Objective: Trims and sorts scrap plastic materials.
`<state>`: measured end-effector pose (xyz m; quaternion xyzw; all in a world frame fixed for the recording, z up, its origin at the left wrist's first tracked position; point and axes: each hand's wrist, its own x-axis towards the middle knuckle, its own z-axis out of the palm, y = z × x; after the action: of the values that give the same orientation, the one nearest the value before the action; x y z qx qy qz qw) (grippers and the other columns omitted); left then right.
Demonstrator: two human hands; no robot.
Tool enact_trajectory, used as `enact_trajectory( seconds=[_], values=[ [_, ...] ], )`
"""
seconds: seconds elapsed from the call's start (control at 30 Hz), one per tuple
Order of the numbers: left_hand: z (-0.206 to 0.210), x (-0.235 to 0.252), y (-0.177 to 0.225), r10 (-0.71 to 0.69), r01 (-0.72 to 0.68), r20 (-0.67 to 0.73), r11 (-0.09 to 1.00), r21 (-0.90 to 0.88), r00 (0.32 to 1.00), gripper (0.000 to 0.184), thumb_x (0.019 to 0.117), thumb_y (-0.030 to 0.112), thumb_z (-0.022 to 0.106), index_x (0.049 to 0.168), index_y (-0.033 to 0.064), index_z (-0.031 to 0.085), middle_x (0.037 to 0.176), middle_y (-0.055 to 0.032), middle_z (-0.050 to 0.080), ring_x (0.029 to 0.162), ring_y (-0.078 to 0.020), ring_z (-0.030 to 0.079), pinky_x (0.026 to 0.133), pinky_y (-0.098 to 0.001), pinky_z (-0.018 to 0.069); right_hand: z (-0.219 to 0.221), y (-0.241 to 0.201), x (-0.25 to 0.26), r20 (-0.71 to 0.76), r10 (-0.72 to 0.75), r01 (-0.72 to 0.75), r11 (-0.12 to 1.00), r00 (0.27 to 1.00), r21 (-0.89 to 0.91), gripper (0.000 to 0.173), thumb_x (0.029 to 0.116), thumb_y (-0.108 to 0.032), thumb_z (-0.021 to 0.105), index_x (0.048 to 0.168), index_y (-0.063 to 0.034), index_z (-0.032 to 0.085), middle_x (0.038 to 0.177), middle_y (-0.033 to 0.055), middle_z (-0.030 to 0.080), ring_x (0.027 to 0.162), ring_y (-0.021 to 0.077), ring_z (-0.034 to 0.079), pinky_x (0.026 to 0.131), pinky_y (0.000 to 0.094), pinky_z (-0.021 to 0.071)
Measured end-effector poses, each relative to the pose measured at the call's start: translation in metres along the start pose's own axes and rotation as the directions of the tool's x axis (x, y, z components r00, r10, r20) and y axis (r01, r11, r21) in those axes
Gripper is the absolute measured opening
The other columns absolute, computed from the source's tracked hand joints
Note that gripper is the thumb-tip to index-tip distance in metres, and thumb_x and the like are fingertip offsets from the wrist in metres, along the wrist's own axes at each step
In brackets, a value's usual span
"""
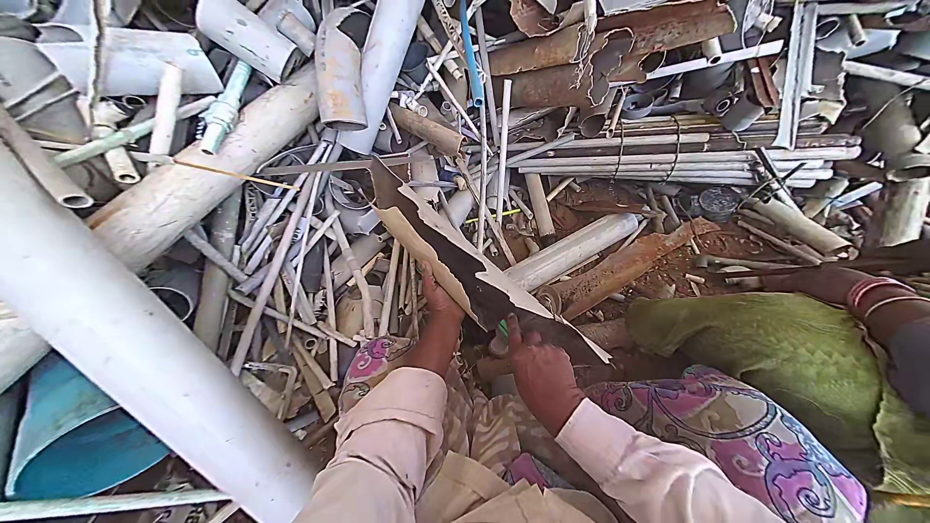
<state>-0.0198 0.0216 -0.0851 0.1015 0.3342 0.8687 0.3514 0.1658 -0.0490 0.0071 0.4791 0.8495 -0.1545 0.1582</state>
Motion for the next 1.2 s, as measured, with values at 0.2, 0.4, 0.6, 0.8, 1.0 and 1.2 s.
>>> enact_trajectory(
  seconds=[0.2, 0.4, 0.6, 0.8, 1.0, 1.2],
  values=[
    [0.001, 0.014, 0.02, 0.101, -0.102, -0.02, 0.988, -0.115, 0.995, 0.05, 0.1091, 0.048, 0.02, 0.128, 0.0156, 0.053, 0.107, -0.0019, 0.068, 0.101, -0.0123, 0.067, 0.086, -0.0375, 0.058, -0.006, 0.007, -0.048, -0.015, -0.053, 0.052, 0.998, 0.998, -0.041, 0.06, 0.1025, 0.001, 0.045, 0.161, -0.0049, 0.034, 0.117, 0.0279, 0.067, 0.088, 0.0414, 0.073, 0.071, 0.0486, 0.0595],
    [-0.003, 0.006, 0.01, 0.019, -0.02, -0.025, 0.998, -0.06, 1.0, 0.055, 0.1084, 0.051, 0.018, 0.131, 0.014, 0.05, 0.112, -0.0058, 0.066, 0.105, -0.0165, 0.066, 0.088, -0.0429, 0.0568, 0.002, 0.002, -0.011, 0.027, -0.001, 0.003, 0.999, 1.0, -0.053, 0.06, 0.1057, 0.001, 0.039, 0.164, -0.0027, 0.023, 0.123, 0.0292, 0.062, 0.095, 0.0416, 0.072, 0.078, 0.0498, 0.0584],
    [0.002, 0.006, 0.007, 0.026, -0.026, -0.01, 0.999, -0.047, 1.0, 0.051, 0.1094, 0.047, 0.017, 0.13, 0.0144, 0.051, 0.11, -0.0041, 0.067, 0.101, -0.014, 0.067, 0.086, -0.0389, 0.0578, 0.0, 0.001, -0.013, 0.006, -0.012, 0.012, 1.0, 1.0, -0.024, 0.061, 0.1049, 0.002, 0.04, 0.163, -0.0024, 0.024, 0.122, 0.0291, 0.063, 0.097, 0.042, 0.071, 0.079, 0.0487, 0.0576],
    [0.002, 0.011, 0.02, 0.079, -0.08, -0.017, 0.993, -0.081, 0.997, 0.049, 0.11, 0.045, 0.016, 0.124, 0.0159, 0.053, 0.101, -0.0007, 0.069, 0.096, -0.0108, 0.068, 0.081, -0.0352, 0.059, 0.01, 0.017, -0.047, -0.222, -0.103, 0.084, 0.992, 0.969, -0.093, 0.055, 0.0984, 0.003, 0.053, 0.152, -0.0051, 0.051, 0.1, 0.0241, 0.071, 0.073, 0.0364, 0.074, 0.06, 0.0439, 0.0585],
    [-0.001, 0.001, 0.001, -0.011, 0.011, -0.003, 1.0, 0.029, 1.0, 0.047, 0.1101, 0.043, 0.019, 0.126, 0.0134, 0.051, 0.103, -0.0035, 0.066, 0.095, -0.0128, 0.067, 0.081, -0.0367, 0.0577, -0.002, 0.006, 0.004, 0.043, -0.005, 0.005, 1.0, 0.999, -0.012, 0.062, 0.1052, 0.003, 0.037, 0.164, -0.0038, 0.02, 0.127, 0.0296, 0.061, 0.102, 0.043, 0.07, 0.082, 0.051, 0.0567],
    [0.005, 0.003, 0.006, 0.024, -0.024, -0.009, 1.0, -0.001, 1.0, 0.046, 0.1108, 0.041, 0.017, 0.129, 0.0133, 0.05, 0.105, -0.0018, 0.066, 0.097, -0.0105, 0.067, 0.083, -0.0348, 0.058, -0.006, 0.005, -0.026, 0.065, -0.047, 0.047, 0.999, 0.997, 0.002, 0.06, 0.1052, 0.002, 0.039, 0.163, -0.0017, 0.024, 0.122, 0.029, 0.063, 0.097, 0.042, 0.071, 0.079, 0.0495, 0.0581]
  ],
)
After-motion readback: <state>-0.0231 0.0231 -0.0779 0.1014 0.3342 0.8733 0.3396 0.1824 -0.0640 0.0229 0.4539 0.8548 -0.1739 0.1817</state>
